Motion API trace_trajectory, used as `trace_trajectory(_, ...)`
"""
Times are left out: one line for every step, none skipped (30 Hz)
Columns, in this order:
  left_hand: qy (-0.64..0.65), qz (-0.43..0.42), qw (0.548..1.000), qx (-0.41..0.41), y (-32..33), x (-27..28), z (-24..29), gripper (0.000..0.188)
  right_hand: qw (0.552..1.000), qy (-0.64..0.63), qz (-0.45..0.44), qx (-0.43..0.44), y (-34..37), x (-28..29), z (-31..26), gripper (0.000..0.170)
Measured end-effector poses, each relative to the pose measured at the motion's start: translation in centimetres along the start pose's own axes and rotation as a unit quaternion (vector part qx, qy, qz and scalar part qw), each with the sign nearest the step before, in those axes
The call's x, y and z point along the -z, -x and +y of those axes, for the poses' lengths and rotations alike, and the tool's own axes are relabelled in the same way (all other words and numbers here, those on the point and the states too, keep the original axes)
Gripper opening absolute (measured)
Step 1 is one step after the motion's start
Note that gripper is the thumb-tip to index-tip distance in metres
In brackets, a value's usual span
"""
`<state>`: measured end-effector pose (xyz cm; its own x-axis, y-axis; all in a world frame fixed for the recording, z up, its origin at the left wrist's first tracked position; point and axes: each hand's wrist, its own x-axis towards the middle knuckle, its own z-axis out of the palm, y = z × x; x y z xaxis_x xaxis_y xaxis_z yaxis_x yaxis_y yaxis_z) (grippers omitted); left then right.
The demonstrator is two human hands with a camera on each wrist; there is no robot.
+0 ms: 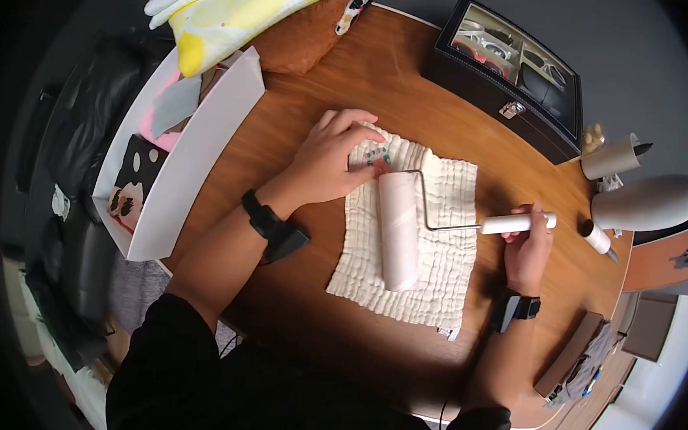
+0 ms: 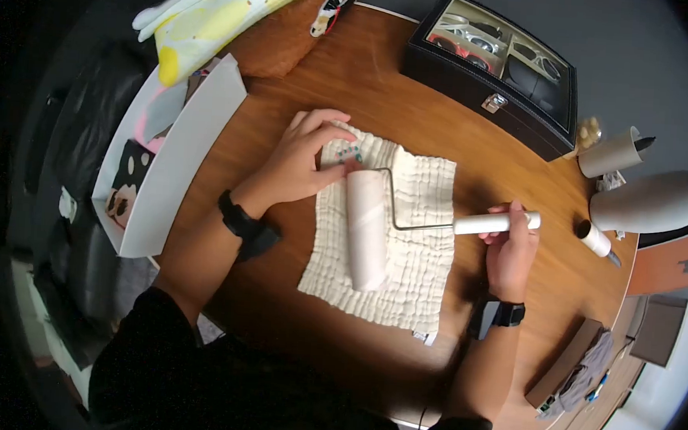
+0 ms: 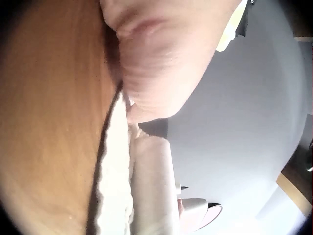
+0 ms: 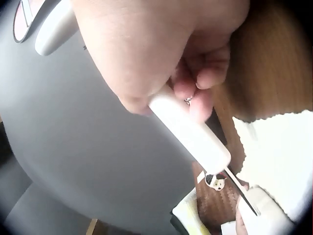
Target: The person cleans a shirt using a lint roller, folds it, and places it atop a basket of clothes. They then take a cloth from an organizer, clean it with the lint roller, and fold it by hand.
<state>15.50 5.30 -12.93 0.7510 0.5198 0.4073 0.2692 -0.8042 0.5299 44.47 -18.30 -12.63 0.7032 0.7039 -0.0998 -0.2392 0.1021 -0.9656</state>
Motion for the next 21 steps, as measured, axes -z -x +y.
trace_trajectory(0.002, -0.002, 1.000, -0.001, 0.0, 0.1, 0.0, 0.036, 0.999, -0.030, 0.015, 0.003, -0.4, 0.6, 0.2, 0.030)
trace_trajectory(0.004, -0.003, 1.000, 0.002, 0.1, 0.1, -0.1, 0.037, 0.999, -0.028, 0.016, 0.003, -1.0, 1.2, 0.3, 0.030)
trace_trajectory(0.005, -0.004, 1.000, 0.004, 0.1, 0.2, -0.1, 0.038, 0.996, -0.057, 0.063, 0.026, -1.7, 2.0, 0.1, 0.029)
trace_trajectory(0.007, -0.005, 1.000, 0.004, 0.1, 0.2, 0.0, 0.038, 0.989, -0.086, 0.110, 0.048, -2.3, 3.0, 0.0, 0.028)
trace_trajectory(0.010, -0.006, 1.000, 0.005, 0.0, 0.2, 0.0, 0.037, 0.988, -0.056, 0.130, 0.057, -2.8, 3.6, -0.6, 0.025)
trace_trajectory(0.014, -0.006, 1.000, 0.005, 0.1, 0.2, 0.0, 0.037, 0.981, -0.087, 0.157, 0.068, -2.9, 4.0, -1.0, 0.026)
trace_trajectory(0.015, -0.005, 1.000, 0.005, 0.1, 0.1, -0.1, 0.037, 0.980, -0.113, 0.150, 0.071, -2.8, 4.4, -1.5, 0.026)
trace_trajectory(0.014, -0.006, 1.000, 0.004, 0.1, 0.1, -0.1, 0.036, 0.977, -0.139, 0.144, 0.075, -2.5, 4.6, -1.9, 0.026)
trace_trajectory(0.012, -0.007, 1.000, 0.003, 0.1, 0.1, -0.1, 0.036, 0.977, -0.139, 0.144, 0.077, -2.3, 4.7, -2.1, 0.026)
trace_trajectory(0.012, -0.006, 1.000, 0.002, 0.0, 0.1, -0.1, 0.036, 0.979, -0.147, 0.127, 0.069, -2.1, 4.7, -2.2, 0.027)
trace_trajectory(0.010, -0.007, 1.000, 0.004, 0.1, 0.1, 0.0, 0.035, 0.980, -0.155, 0.111, 0.061, -1.8, 4.8, -2.3, 0.028)
trace_trajectory(0.008, -0.009, 1.000, 0.006, 0.1, 0.0, 0.0, 0.034, 0.980, -0.155, 0.113, 0.062, -1.5, 4.6, -2.1, 0.028)
trace_trajectory(0.009, -0.010, 1.000, 0.004, 0.2, 0.0, 0.1, 0.034, 0.985, -0.137, 0.090, 0.054, -1.3, 4.2, -1.6, 0.029)
trace_trajectory(0.015, -0.015, 1.000, 0.009, 0.1, 0.0, 0.1, 0.032, 0.989, -0.120, 0.067, 0.045, -1.2, 4.0, -1.1, 0.030)
trace_trajectory(0.020, -0.021, 0.999, 0.014, 0.1, 0.0, 0.1, 0.031, 0.990, -0.138, 0.022, 0.032, -1.0, 3.7, -0.7, 0.032)
trace_trajectory(0.019, -0.021, 1.000, 0.012, 0.1, 0.1, 0.3, 0.031, 0.991, -0.135, 0.013, 0.016, -0.6, 3.3, -0.5, 0.029)
trace_trajectory(0.024, -0.022, 0.999, 0.016, 0.1, 0.2, 0.6, 0.028, 0.995, -0.102, 0.000, 0.009, -0.5, 3.3, -0.4, 0.026)
trace_trajectory(0.028, -0.023, 0.999, 0.020, 0.0, 0.4, 0.7, 0.026, 0.998, -0.069, -0.012, 0.004, -0.6, 3.2, -0.3, 0.023)
trace_trajectory(0.026, -0.022, 0.999, 0.016, -0.1, 0.4, 0.7, 0.026, 0.997, -0.072, -0.012, 0.007, -0.7, 3.1, -0.3, 0.023)
trace_trajectory(0.040, -0.016, 0.999, 0.013, 0.0, 0.3, 0.5, 0.025, 0.996, -0.090, 0.013, 0.008, -0.8, 3.1, -0.3, 0.021)
trace_trajectory(0.055, -0.010, 0.998, 0.011, 0.0, 0.3, 0.4, 0.023, 0.993, -0.108, 0.037, 0.008, -0.9, 3.1, -0.4, 0.019)
